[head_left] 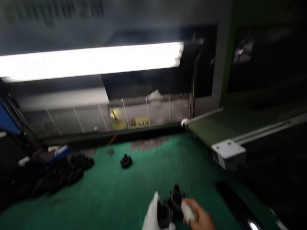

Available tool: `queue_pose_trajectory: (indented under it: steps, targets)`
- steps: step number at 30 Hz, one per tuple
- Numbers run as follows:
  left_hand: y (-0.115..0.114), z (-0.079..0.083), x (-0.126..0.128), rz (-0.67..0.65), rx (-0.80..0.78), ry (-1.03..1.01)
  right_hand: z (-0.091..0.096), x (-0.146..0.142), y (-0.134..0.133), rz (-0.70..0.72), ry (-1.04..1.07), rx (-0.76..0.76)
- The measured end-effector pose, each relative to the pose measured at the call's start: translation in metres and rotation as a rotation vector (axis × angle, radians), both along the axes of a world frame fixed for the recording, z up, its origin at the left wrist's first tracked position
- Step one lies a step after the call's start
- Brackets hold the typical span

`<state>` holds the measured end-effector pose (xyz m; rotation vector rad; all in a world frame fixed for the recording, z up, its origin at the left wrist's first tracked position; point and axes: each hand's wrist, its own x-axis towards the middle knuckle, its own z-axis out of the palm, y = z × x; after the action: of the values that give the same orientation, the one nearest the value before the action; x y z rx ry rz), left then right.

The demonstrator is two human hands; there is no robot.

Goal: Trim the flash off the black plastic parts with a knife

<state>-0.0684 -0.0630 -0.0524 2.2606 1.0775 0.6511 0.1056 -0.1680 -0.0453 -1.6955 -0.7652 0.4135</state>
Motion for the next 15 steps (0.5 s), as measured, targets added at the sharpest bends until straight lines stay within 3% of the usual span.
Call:
queue_pose_trajectory:
  steps: [3, 6, 9, 15]
  targets:
    - [-0.023, -0.038, -0.014, -0.039, -0.109, -0.033, -0.051, -0.013, -0.069, -0.054, 0.145, -0.137]
    - [-0.027, -0.054, -0.017, -0.046, -0.156, -0.035, -0.075, -0.008, -0.099, -0.094, 0.201, -0.212]
    - [-0.025, -0.054, -0.014, -0.044, -0.159, -0.067, -0.083, -0.008, -0.103, -0.135, 0.122, -0.247]
    - [-0.025, -0.054, -0.011, -0.014, -0.169, -0.079, -0.077, -0.020, -0.100, -0.097, -0.024, -0.353]
